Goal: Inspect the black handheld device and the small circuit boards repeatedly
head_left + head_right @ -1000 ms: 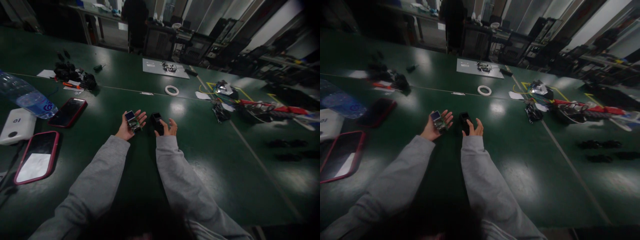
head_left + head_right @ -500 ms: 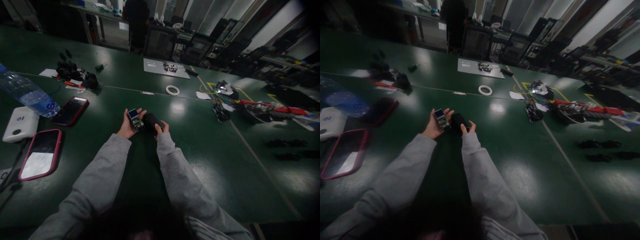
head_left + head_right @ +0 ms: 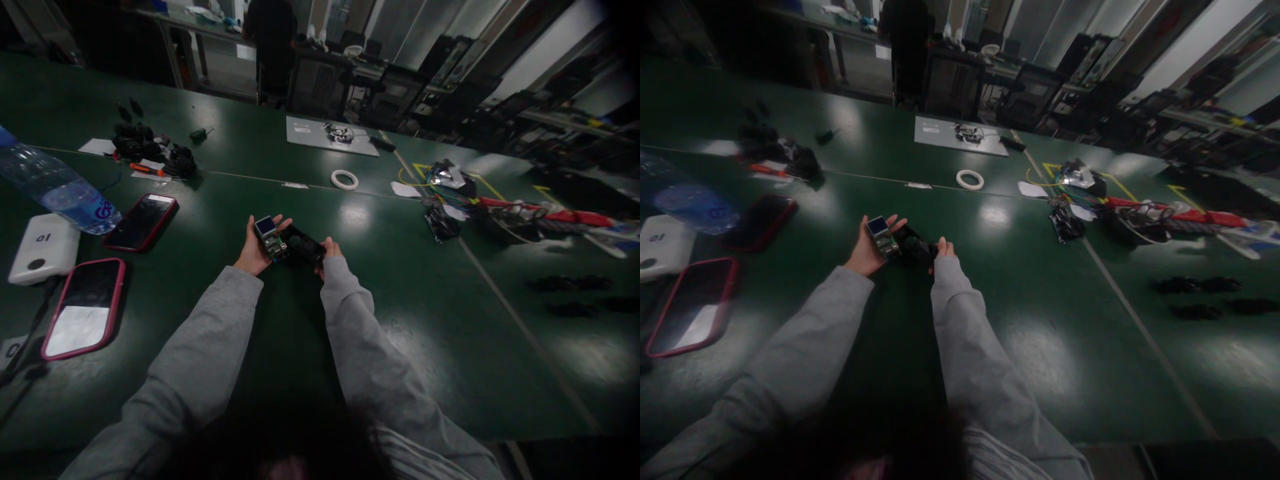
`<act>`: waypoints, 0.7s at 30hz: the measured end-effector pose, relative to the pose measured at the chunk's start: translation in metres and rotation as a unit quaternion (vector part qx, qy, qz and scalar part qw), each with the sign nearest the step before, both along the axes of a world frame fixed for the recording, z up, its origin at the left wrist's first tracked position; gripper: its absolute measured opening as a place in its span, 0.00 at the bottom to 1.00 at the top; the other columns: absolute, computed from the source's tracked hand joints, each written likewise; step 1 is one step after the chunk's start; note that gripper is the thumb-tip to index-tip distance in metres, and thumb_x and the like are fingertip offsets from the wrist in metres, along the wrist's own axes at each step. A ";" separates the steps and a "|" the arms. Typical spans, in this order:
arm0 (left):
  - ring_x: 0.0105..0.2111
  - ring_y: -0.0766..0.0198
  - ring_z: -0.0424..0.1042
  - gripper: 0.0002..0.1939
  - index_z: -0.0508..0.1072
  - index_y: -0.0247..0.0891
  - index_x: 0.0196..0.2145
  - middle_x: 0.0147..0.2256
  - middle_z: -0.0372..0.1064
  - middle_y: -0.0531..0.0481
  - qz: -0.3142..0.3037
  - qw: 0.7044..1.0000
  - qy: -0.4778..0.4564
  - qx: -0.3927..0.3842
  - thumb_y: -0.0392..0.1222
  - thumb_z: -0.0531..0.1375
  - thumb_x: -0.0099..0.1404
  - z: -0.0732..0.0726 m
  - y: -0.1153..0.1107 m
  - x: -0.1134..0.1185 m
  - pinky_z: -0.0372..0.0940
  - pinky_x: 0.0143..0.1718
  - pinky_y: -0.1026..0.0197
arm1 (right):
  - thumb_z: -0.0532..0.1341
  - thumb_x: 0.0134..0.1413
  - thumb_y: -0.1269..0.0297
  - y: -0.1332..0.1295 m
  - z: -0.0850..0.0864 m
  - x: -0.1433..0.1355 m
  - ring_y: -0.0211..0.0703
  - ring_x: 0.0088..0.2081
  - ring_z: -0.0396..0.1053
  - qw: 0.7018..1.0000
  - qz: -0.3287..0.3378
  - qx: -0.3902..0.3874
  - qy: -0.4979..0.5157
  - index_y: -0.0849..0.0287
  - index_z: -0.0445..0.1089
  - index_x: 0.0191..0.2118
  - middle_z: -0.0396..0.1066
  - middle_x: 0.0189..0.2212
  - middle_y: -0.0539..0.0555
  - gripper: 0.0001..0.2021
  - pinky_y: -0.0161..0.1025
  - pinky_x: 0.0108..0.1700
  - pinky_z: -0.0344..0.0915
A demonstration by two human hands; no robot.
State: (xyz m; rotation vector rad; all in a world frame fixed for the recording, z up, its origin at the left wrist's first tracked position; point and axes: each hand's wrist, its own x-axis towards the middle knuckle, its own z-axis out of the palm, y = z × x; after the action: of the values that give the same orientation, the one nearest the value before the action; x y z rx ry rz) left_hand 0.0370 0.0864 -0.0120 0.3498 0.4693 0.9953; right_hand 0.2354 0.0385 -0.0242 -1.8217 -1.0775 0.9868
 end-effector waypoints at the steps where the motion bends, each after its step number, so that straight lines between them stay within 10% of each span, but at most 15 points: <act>1: 0.54 0.54 0.70 0.37 0.68 0.38 0.59 0.58 0.69 0.44 0.001 1.000 -0.002 -0.002 0.68 0.47 0.66 0.000 0.000 0.000 0.65 0.55 0.50 | 0.43 0.61 0.36 0.000 -0.003 0.002 0.36 0.18 0.58 0.998 -0.026 0.023 -0.058 0.59 0.66 0.42 0.63 0.23 0.51 0.30 0.37 0.24 0.60; 7: 0.50 0.58 0.74 0.38 0.67 0.36 0.60 0.53 0.74 0.42 0.003 1.000 -0.004 -0.016 0.68 0.46 0.67 0.003 0.000 0.000 0.66 0.53 0.55 | 0.47 0.64 0.48 -0.003 -0.007 0.013 0.38 0.26 0.61 0.978 -0.036 0.055 -0.197 0.55 0.69 0.42 0.62 0.25 0.50 0.20 0.38 0.36 0.63; 12: 0.51 0.61 0.73 0.38 0.65 0.37 0.62 0.53 0.74 0.43 0.022 1.000 -0.007 -0.021 0.68 0.46 0.67 0.003 0.003 -0.002 0.66 0.52 0.60 | 0.40 0.64 0.43 -0.011 -0.004 0.013 0.38 0.26 0.62 0.973 -0.088 0.095 -0.189 0.58 0.68 0.46 0.63 0.26 0.50 0.28 0.37 0.34 0.64; 15: 0.53 0.61 0.71 0.37 0.65 0.37 0.61 0.54 0.73 0.44 0.041 0.999 -0.003 -0.023 0.67 0.46 0.67 0.002 0.005 -0.003 0.66 0.52 0.60 | 0.56 0.53 0.37 -0.012 -0.019 0.004 0.44 0.36 0.66 0.946 -0.041 0.201 -0.251 0.62 0.63 0.56 0.67 0.39 0.57 0.35 0.45 0.42 0.68; 21: 0.57 0.60 0.68 0.36 0.66 0.38 0.61 0.55 0.71 0.45 0.047 0.999 -0.007 -0.023 0.66 0.44 0.69 0.003 0.003 -0.005 0.65 0.49 0.62 | 0.67 0.45 0.61 -0.003 -0.035 0.027 0.54 0.51 0.67 0.905 0.044 0.280 -0.319 0.62 0.62 0.57 0.67 0.48 0.63 0.32 0.56 0.54 0.65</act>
State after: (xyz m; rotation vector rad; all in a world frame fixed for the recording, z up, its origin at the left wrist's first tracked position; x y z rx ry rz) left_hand 0.0321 0.0893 -0.0089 0.2810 0.4991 1.0763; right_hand 0.2623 0.0360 -0.0594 -1.6278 -1.6401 0.0540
